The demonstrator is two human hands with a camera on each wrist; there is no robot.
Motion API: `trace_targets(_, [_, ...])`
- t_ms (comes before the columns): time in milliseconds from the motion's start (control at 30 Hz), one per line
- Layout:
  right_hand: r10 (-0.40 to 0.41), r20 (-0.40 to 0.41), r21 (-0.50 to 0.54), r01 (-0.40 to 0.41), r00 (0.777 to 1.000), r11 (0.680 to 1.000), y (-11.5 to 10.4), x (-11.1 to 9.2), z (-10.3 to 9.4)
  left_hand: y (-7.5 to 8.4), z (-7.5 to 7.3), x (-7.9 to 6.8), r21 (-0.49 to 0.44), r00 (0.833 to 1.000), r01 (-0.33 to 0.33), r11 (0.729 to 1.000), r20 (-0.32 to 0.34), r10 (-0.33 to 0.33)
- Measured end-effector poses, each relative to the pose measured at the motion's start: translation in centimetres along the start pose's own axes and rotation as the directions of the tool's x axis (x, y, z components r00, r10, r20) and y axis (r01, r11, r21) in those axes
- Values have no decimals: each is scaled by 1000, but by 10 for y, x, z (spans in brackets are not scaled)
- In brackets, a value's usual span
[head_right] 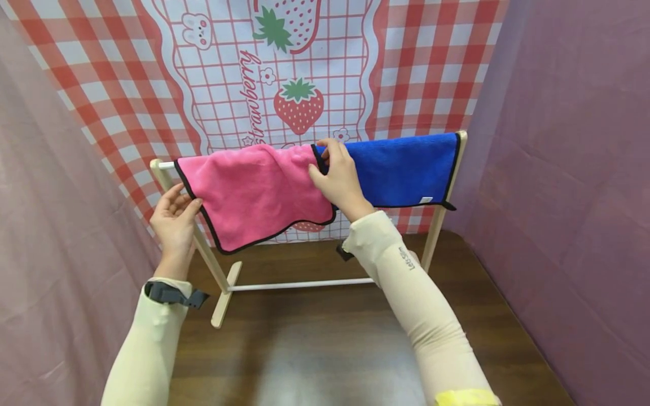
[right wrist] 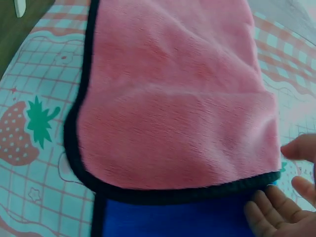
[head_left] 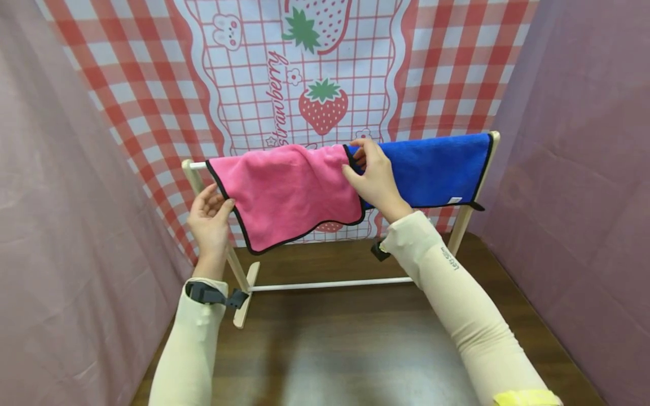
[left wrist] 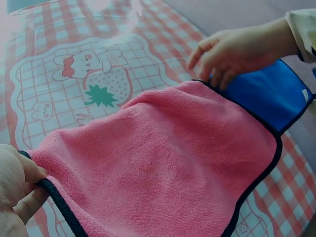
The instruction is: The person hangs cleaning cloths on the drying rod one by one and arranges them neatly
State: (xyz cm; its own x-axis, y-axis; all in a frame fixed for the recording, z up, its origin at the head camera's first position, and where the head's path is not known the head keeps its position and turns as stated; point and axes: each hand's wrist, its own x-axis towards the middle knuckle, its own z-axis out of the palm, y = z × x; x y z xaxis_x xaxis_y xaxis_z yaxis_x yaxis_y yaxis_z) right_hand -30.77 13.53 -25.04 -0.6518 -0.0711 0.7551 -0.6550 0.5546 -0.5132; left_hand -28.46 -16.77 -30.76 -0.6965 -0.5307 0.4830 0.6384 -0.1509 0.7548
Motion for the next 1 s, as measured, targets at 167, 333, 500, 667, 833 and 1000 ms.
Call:
trace_targets(167, [29,-29,-21,-30,999,999,6,-14,7,2,1,1,5,1000,-11,1000,6,11])
trace_targets(333, [112,-64,60,-108,992,992,7,-22,12,8,3,6,62,1000,-11,998,7,10])
trace_targets(500, [136,-69,131,-126,988,983,2,-23,13,18,2,20,144,999,-8,989,34,3])
trace_targets(667, [145,-83,216,-125,986,969,-4,-19,14,28,1,41,232,998,-33,972,66,19])
trace_targets(833, [129,-101,268,-98,987,959,-9,-11,14,42,3,60,314,997,-42,949,79,18])
trace_targets(1000, [109,-87,259,-84,990,962,-14,-1,15,51,2,78,406,997,-50,913,79,19])
